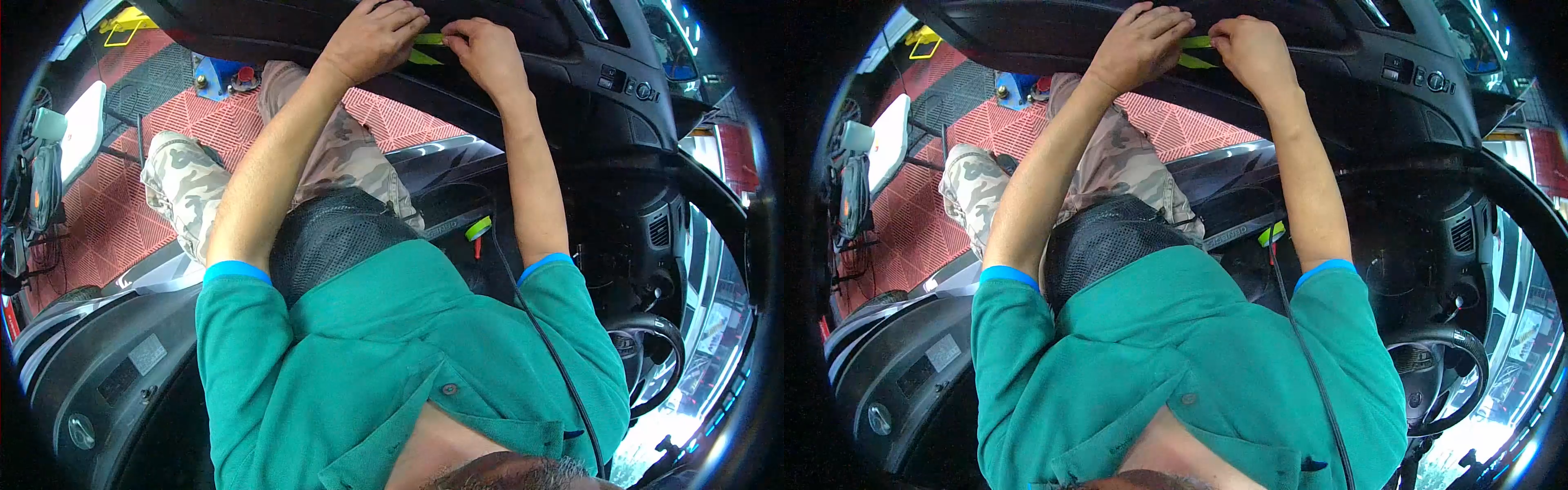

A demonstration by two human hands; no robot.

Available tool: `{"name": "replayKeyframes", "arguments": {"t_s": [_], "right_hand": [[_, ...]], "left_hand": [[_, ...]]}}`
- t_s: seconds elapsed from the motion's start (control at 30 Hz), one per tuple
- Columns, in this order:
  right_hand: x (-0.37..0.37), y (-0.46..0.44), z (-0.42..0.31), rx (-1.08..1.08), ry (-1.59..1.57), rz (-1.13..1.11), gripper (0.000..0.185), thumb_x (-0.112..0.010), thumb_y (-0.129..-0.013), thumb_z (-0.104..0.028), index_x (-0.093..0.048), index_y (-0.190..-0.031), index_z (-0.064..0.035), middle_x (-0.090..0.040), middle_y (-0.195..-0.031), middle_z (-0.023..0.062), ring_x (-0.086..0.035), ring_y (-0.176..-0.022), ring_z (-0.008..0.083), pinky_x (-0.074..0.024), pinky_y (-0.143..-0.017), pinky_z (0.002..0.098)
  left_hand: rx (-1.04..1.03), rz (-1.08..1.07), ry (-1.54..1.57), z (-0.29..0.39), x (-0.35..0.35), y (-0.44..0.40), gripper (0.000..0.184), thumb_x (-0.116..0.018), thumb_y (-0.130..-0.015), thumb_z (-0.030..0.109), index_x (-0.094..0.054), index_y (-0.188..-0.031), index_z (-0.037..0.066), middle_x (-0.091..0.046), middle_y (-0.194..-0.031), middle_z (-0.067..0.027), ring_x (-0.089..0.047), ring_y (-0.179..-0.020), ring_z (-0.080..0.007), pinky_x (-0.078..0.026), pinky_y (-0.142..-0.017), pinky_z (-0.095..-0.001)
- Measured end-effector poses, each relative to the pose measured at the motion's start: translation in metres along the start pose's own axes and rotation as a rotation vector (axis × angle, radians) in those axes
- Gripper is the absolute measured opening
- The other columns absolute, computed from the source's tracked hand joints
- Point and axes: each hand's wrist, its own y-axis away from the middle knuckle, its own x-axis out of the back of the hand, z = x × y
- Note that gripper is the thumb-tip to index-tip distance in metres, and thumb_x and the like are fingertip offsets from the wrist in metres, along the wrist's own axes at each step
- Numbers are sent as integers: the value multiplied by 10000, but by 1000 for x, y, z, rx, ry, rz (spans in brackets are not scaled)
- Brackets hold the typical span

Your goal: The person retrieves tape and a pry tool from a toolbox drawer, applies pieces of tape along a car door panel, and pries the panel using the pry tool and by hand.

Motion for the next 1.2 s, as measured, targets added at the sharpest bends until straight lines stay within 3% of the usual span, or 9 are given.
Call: {"name": "replayKeyframes", "arguments": {"t_s": [0.3,0.5,0.7,1.0,1.2], "right_hand": [[0,0,-1,-14,2,-5,196,-704,-905,-215,-792,-1035,-98,-744,-985,157,-723,-914,359,-571,-862,456],[-2,-8,1,-68,9,-47,173,-722,-896,-208,-802,-1012,-107,-755,-940,163,-738,-897,347,-581,-864,448],[4,-15,0,-97,29,-106,183,-754,-878,-231,-809,-1012,-120,-757,-926,158,-742,-901,340,-584,-869,443],[8,-26,5,-42,64,-211,206,-753,-879,-224,-788,-1043,-103,-753,-983,160,-731,-948,340,-564,-876,438],[8,-27,8,-42,47,-214,170,-739,-893,-223,-786,-1011,-110,-752,-971,149,-727,-949,339,-563,-887,449]], "left_hand": [[4,-47,23,-6,11,1,432,-658,-810,164,-652,-1219,22,-662,-1234,-138,-605,-1201,-310,-406,-1061,-491],[55,-155,83,-17,18,-4,393,-652,-785,95,-685,-1174,50,-687,-1199,-111,-617,-1166,-289,-422,-987,-451],[106,-99,143,-16,13,-2,377,-621,-774,27,-704,-1141,58,-695,-1183,-109,-615,-1152,-298,-417,-968,-443],[142,-145,143,-12,14,-3,372,-633,-778,52,-708,-1143,53,-692,-1207,-110,-606,-1161,-309,-412,-982,-455],[106,-55,169,-16,9,0,367,-628,-787,60,-698,-1147,65,-686,-1188,-121,-603,-1147,-322,-410,-1000,-469]]}}
